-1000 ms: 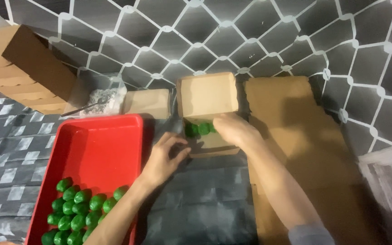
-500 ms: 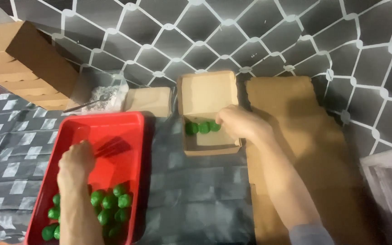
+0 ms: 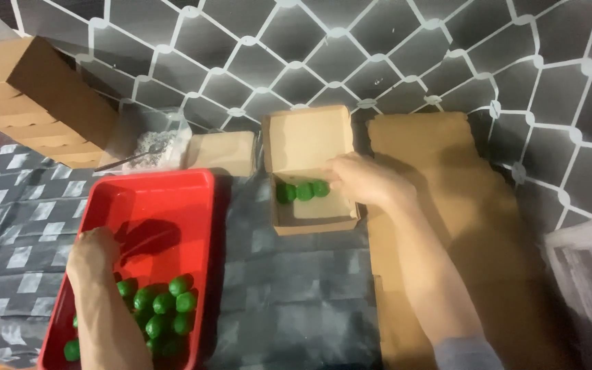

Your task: Folding a small cardboard box and then filling it with green items from a tray.

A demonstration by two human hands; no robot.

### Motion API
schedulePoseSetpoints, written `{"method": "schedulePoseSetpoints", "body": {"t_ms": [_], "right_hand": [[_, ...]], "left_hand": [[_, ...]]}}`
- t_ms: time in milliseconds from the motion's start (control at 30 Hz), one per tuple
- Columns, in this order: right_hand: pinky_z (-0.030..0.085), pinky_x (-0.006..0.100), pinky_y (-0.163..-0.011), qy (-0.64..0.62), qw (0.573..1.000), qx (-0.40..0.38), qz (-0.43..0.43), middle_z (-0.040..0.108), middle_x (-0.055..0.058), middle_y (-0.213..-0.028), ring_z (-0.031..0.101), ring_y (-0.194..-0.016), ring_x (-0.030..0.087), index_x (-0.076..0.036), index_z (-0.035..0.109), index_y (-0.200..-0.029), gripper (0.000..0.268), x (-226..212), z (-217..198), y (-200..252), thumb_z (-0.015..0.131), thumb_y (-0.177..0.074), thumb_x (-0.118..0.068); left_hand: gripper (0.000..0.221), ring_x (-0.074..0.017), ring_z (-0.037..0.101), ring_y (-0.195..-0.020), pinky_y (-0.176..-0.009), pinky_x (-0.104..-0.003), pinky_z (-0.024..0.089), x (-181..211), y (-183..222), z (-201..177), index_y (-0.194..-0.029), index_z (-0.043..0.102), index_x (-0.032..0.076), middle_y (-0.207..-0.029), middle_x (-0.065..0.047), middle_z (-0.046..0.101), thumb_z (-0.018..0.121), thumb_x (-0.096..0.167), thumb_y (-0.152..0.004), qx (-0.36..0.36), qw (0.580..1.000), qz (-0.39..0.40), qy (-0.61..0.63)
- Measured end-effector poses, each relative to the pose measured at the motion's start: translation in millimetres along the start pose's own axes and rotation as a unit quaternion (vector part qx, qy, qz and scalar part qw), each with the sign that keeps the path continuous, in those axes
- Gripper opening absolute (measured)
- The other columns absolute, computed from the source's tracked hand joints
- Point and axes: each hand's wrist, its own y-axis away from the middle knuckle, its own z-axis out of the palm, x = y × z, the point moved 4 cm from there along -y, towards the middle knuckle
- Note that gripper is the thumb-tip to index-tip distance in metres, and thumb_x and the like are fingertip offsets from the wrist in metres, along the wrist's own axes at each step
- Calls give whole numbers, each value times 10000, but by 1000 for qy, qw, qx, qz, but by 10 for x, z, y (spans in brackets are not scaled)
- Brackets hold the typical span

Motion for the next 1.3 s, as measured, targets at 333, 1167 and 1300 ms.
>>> {"method": "schedulePoseSetpoints", "body": {"t_ms": [333,1167,1300], "right_hand": [[496,413,-743,0,1000,-21,5,561,67,-1438,679,-1058,237,-287,437,-1551,562,-50,-32,86,397,-1018,-114],[580,400,-962,-19,961,33,-273,676,125,-1220,680,-1106,269,-65,633,-1332,422,-679,280,148,669,-916,-1],[574,334,-935,33,969,115,-215,693,84,-1149,680,-1039,201,-103,689,-1255,360,-475,106,47,663,-909,-7]], "left_hand": [[467,-404,661,-1276,-955,-559,552,23,-31,-51,-1445,635,126,-1449,-178,663,549,110,-986,-76,993,-80,-47],[453,-329,735,-1088,-906,-464,607,2171,2079,-274,-1257,641,-40,-1127,-237,739,806,23,-839,-131,662,410,613],[275,-297,763,-1053,-904,-422,612,2141,1946,-199,-1139,745,69,-1031,-126,786,802,98,-871,-7,722,472,506]]}}
